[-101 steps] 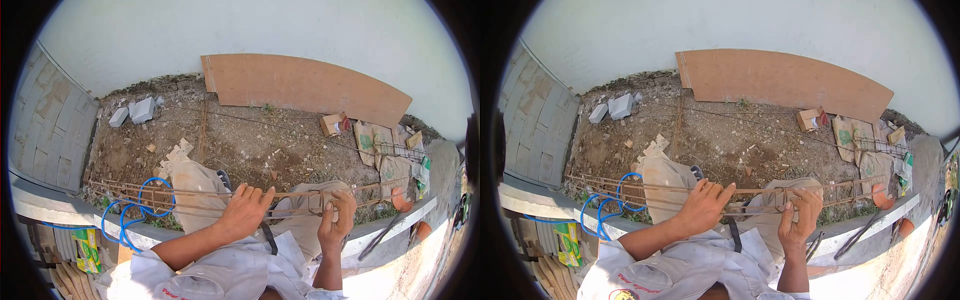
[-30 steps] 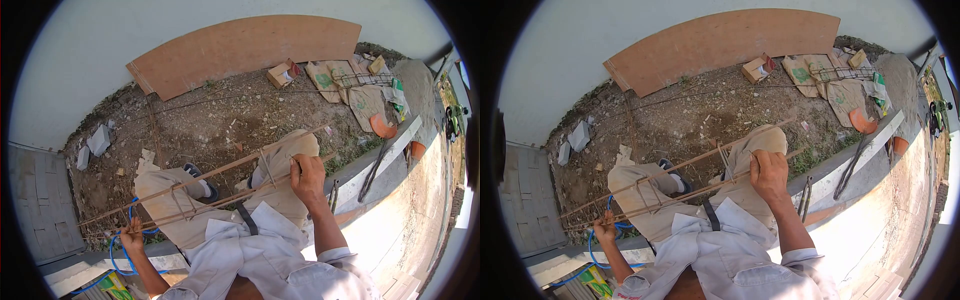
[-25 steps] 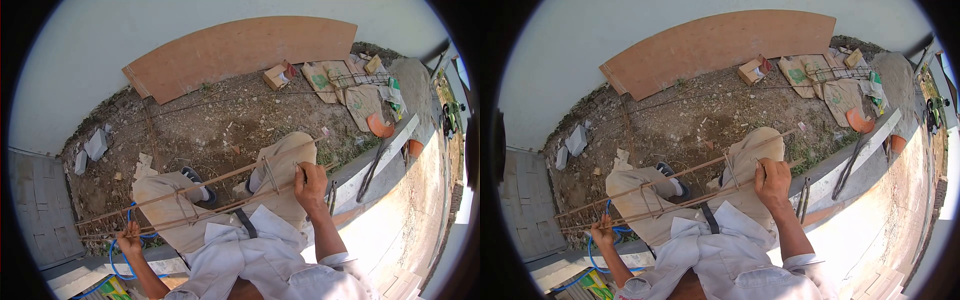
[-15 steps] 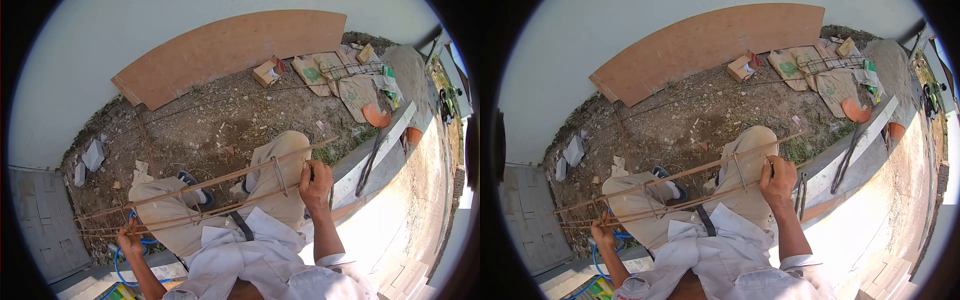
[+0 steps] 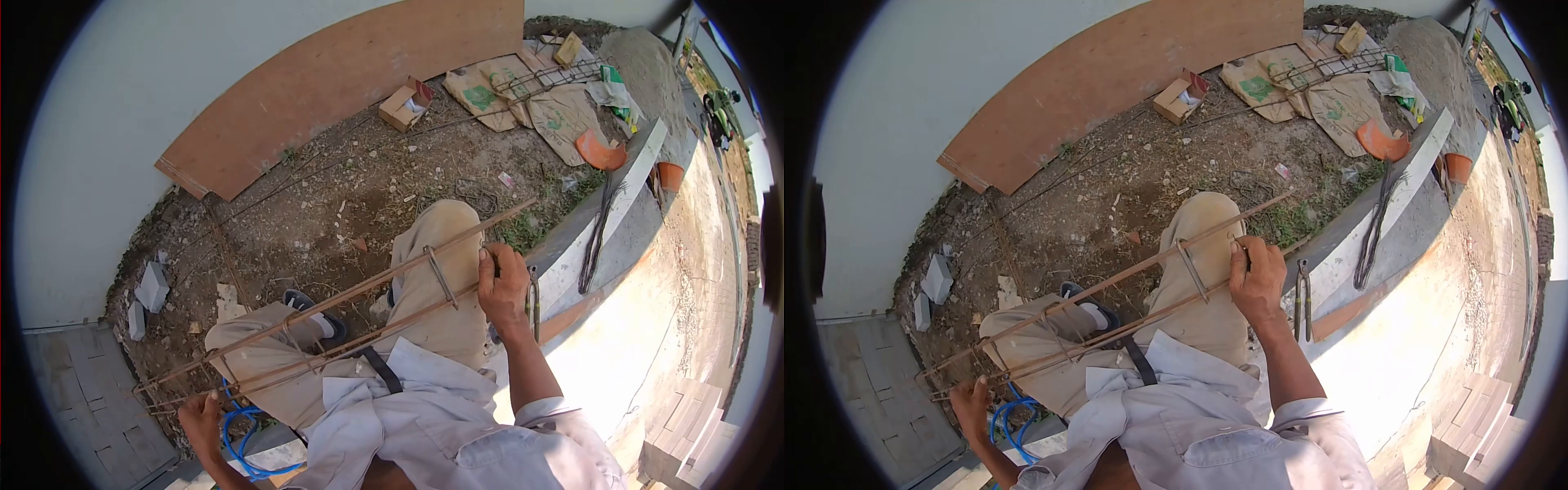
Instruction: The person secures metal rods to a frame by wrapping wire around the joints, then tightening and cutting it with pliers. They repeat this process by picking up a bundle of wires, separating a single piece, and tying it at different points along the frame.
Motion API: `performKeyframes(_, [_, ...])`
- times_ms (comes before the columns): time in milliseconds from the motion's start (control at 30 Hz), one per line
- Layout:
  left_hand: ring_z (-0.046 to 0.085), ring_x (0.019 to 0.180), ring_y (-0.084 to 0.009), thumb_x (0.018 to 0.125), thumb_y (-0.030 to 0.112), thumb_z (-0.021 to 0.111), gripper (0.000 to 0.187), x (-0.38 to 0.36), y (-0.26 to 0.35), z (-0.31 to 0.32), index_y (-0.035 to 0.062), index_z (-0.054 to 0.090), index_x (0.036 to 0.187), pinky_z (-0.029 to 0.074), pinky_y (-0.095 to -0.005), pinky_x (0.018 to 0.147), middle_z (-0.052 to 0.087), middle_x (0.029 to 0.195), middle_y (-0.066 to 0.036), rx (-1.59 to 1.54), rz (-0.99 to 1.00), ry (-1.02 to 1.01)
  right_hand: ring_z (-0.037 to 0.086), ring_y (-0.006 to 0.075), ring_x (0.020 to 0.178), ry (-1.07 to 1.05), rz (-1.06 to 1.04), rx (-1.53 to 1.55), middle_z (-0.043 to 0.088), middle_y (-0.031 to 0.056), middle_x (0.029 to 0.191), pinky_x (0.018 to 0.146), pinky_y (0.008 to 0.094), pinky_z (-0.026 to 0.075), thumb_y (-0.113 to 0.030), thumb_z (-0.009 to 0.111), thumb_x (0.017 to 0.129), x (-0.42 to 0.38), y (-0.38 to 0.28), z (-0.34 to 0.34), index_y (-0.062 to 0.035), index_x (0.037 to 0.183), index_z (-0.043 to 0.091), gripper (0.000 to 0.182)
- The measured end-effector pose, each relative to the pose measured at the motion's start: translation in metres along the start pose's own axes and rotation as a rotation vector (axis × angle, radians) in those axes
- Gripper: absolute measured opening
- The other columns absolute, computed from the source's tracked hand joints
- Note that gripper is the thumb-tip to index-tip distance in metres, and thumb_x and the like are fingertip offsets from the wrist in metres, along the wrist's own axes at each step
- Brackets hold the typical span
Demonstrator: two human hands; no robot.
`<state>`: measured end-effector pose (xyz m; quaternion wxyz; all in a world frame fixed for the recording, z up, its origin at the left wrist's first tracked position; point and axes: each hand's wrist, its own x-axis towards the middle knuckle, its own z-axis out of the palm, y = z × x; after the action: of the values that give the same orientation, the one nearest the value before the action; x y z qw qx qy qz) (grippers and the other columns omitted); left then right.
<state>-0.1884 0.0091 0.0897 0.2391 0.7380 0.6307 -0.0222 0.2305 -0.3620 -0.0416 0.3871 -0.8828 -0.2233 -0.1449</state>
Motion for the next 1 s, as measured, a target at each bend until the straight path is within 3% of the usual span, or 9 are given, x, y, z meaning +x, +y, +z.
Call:
performKeyframes(67, [0.064,0.073,-0.0139,0.094,0.02,0.077,0.027,-0.018,0.069,0.014,-0.0057,0.073,0.102,0.053,-0.0312,0.07,0.07,0.08,-0.009,-0.329,0.304,-0.011,0.06,0.0364,0.072,-0.001,-0.027,0.02,0.067,0.0141,0.081,0.068,0.0483,0.048,-0.007,0.073,0.094,-0.001,0.001,0.004,-0.0057,0.102,0.069,0.009])
performKeyframes(133, [0.066,0.088,-0.0178,0.094,0.018,0.076,0.028,-0.043,0.151,0.053,-0.0062,0.072,0.109,0.053,-0.0352,0.084,0.072,0.091,-0.011,-0.403,0.651,-0.047,0.061,0.0372,0.072,-0.011,-0.023,0.029,0.067,0.0143,0.08,0.068,0.0486,0.048,-0.008,0.073,0.094,0.0,-0.001,0.005,-0.0058,0.102,0.069,0.009])
performKeyframes(167, [0.068,0.097,-0.0207,0.096,0.021,0.076,0.033,-0.051,0.182,0.071,-0.0055,0.072,0.115,0.052,-0.0384,0.091,0.074,0.102,-0.013,-0.354,0.77,-0.203,0.061,0.0375,0.072,-0.01,-0.019,0.028,0.067,0.0144,0.079,0.068,0.0488,0.048,-0.008,0.073,0.095,0.0,-0.002,0.004,-0.0059,0.102,0.069,0.009])
performKeyframes(233, [0.071,0.098,-0.025,0.097,0.024,0.076,0.039,-0.063,0.236,0.121,-0.0071,0.071,0.119,0.055,-0.0385,0.088,0.074,0.105,-0.018,-0.28,0.956,-0.395,0.062,0.0379,0.072,-0.003,-0.01,0.077,0.068,0.0146,0.079,0.067,0.049,0.049,-0.009,0.072,0.095,0.004,-0.004,0.003,-0.0061,0.101,0.068,0.008])
performKeyframes(400, [0.067,0.072,-0.0165,0.101,0.03,0.073,0.036,-0.082,0.3,0.212,-0.0058,0.073,0.097,0.054,-0.0336,0.066,0.07,0.078,-0.008,-0.172,0.829,-0.937,0.066,0.0373,0.076,-0.031,0.111,0.155,0.068,0.0147,0.08,0.068,0.0465,0.051,-0.007,0.074,0.093,0.007,-0.004,-0.011,-0.0061,0.102,0.069,0.011])
performKeyframes(500, [0.058,0.058,-0.0093,0.101,0.028,0.074,0.034,-0.089,0.3,0.24,-0.0004,0.071,0.083,0.046,-0.0285,0.053,0.064,0.066,-0.002,-0.298,0.664,-1.06,0.066,0.0356,0.076,0.177,-0.102,0.177,0.068,0.0132,0.082,0.068,0.0449,0.051,-0.003,0.075,0.089,0.014,-0.01,-0.029,-0.0053,0.102,0.07,0.014])
performKeyframes(600, [0.054,0.053,-0.0052,0.1,0.025,0.076,0.032,-0.089,0.307,0.243,0.0032,0.069,0.078,0.039,-0.0236,0.046,0.064,0.066,-0.001,-0.375,0.573,-1.123,0.066,0.0336,0.076,0.122,-0.09,0.125,0.067,0.0119,0.084,0.068,0.043,0.052,0.001,0.075,0.086,0.005,-0.022,-0.062,-0.0043,0.1,0.072,0.015])
performKeyframes(800, [0.053,0.052,-0.0048,0.098,0.021,0.08,0.029,-0.088,0.309,0.252,0.0009,0.071,0.079,0.038,-0.0226,0.044,0.065,0.067,-0.001,-0.434,0.49,-1.142,0.066,0.0337,0.07,-0.178,0.023,0.145,0.067,0.0118,0.076,0.063,0.0445,0.052,0.001,0.073,0.085,-0.043,-0.031,-0.086,-0.0046,0.093,0.072,0.01])
performKeyframes(1000, [0.056,0.052,-0.0059,0.097,0.017,0.08,0.021,-0.083,0.304,0.253,-0.0008,0.071,0.091,0.038,-0.0225,0.04,0.066,0.073,-0.003,-0.479,0.392,-1.19,0.07,0.0393,0.067,-0.388,0.342,0.23,0.069,0.0183,0.074,0.062,0.0486,0.055,-0.008,0.067,0.089,-0.077,-0.045,-0.078,-0.0047,0.09,0.071,0.005])
